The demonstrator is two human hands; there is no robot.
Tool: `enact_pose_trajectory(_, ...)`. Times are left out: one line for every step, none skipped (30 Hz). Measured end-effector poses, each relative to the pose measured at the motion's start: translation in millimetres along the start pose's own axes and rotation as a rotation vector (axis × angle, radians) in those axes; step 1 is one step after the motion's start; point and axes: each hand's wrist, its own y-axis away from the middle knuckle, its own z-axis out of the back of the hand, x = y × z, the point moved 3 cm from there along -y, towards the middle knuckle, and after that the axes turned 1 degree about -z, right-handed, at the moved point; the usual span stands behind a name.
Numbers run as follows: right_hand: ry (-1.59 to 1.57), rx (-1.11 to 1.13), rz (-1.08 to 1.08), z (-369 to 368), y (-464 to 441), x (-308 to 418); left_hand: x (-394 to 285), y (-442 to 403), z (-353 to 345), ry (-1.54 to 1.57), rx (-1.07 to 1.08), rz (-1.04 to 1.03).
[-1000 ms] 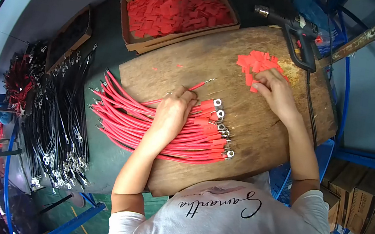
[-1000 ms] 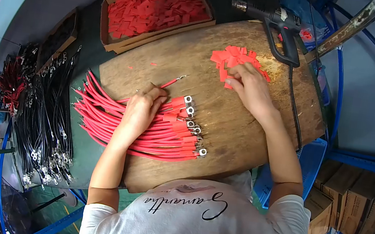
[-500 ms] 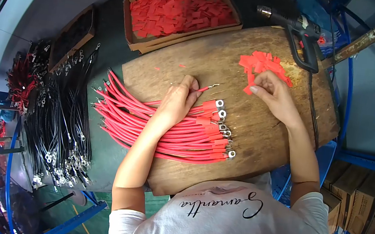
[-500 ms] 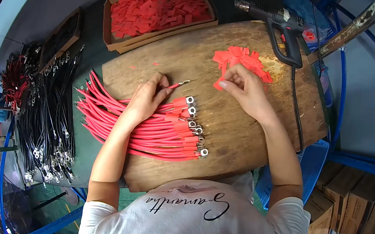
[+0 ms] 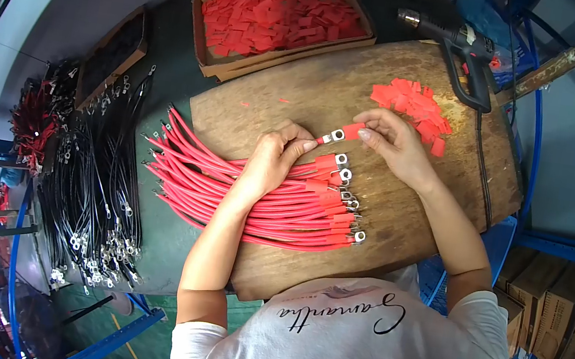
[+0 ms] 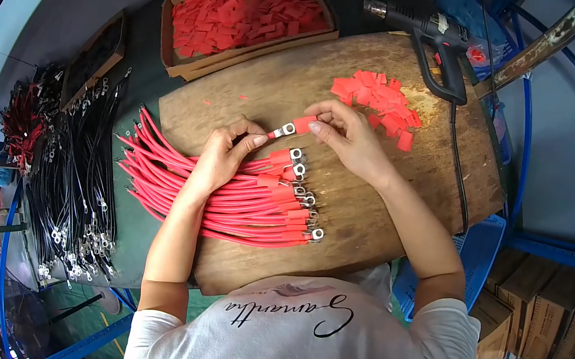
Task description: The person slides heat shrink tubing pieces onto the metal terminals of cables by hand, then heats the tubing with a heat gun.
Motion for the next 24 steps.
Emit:
enact_pose_trajectory(-0.004, 0.006, -0.006, -1, 0, -1, 1, 0, 0, 0.022, -0.009, -0.007)
enact_pose_trajectory(-0.007, 0.014, -0.011, -1, 0, -2, 1, 0, 0, 0.043, -0.019, -0.014)
enact_pose_trajectory(-0.008, 0.015, -0.011, -2, 0, -2, 2, 0, -1, 0.043, -0.020, -0.013)
enact_pose_trajectory(-0.013, 0.024, -0.011, -4, 0, -1, 2, 0, -1, 0.047, -0.015, -0.003)
enact_pose_trajectory(-0.018, 0.033, -0.010, -5, -1, -1, 2, 0, -1, 0.051, -0.010, 0.006)
enact_pose_trajectory(-0.019, 0.034, -0.010, -6, -1, -2, 2, 0, -1, 0.051, -0.011, 0.007)
enact_pose_trajectory(-0.022, 0.042, -0.004, -8, -2, -3, 1, 0, -1, 0.047, -0.014, -0.005)
enact_pose_trajectory(-0.026, 0.049, 0.003, -10, -3, -4, 1, 0, -1, 0.043, -0.015, -0.017)
enact_pose_trajectory(-0.028, 0.049, 0.003, -13, -4, -6, 1, 0, -1, 0.042, -0.015, -0.016)
enact_pose_trajectory(-0.049, 0.062, 0.011, -17, -5, -8, 1, 1, -1, 0.048, -0.012, 0.001)
enact_pose_trajectory(-0.070, 0.074, 0.018, -21, -6, -8, 2, 0, -1, 0.055, -0.009, 0.018)
enact_pose_trajectory(-0.071, 0.073, 0.018, -23, -6, -7, 3, 0, -1, 0.054, -0.008, 0.018)
enact_pose_trajectory(0.052, 0.074, 0.030, -25, -7, -5, 6, 1, -2, 0.058, -0.013, -0.002)
enact_pose_trajectory(0.175, 0.076, 0.042, -27, -7, -3, 7, 1, -2, 0.061, -0.018, -0.023)
enact_pose_trajectory(0.174, 0.077, 0.043, -27, -8, -1, 7, 1, -2, 0.060, -0.019, -0.022)
enact_pose_trajectory(0.200, 0.097, 0.066, -29, -8, 1, 6, 1, -1, 0.069, -0.021, -0.001)
enact_pose_trajectory(0.227, 0.118, 0.088, -30, -8, 2, 6, 2, -1, 0.079, -0.024, 0.019)
enact_pose_trajectory(0.227, 0.119, 0.088, -30, -8, 2, 5, 2, 0, 0.079, -0.024, 0.020)
enact_pose_trajectory(0.223, 0.115, 0.106, -30, -9, 1, 5, 2, 0, 0.111, -0.026, 0.054)
enact_pose_trajectory(0.220, 0.110, 0.125, -30, -9, 1, 5, 2, -1, 0.142, -0.026, 0.087)
enact_pose_trajectory(0.220, 0.108, 0.125, -29, -9, 1, 3, 2, 0, 0.142, -0.025, 0.086)
enact_pose_trajectory(0.264, 0.104, 0.150, -29, -9, 2, 2, 2, 0, 0.161, -0.022, 0.116)
enact_pose_trajectory(0.307, 0.100, 0.176, -29, -9, 3, 2, 2, 0, 0.180, -0.019, 0.146)
enact_pose_trajectory(0.306, 0.097, 0.176, -29, -9, 4, 3, 2, 0, 0.178, -0.016, 0.144)
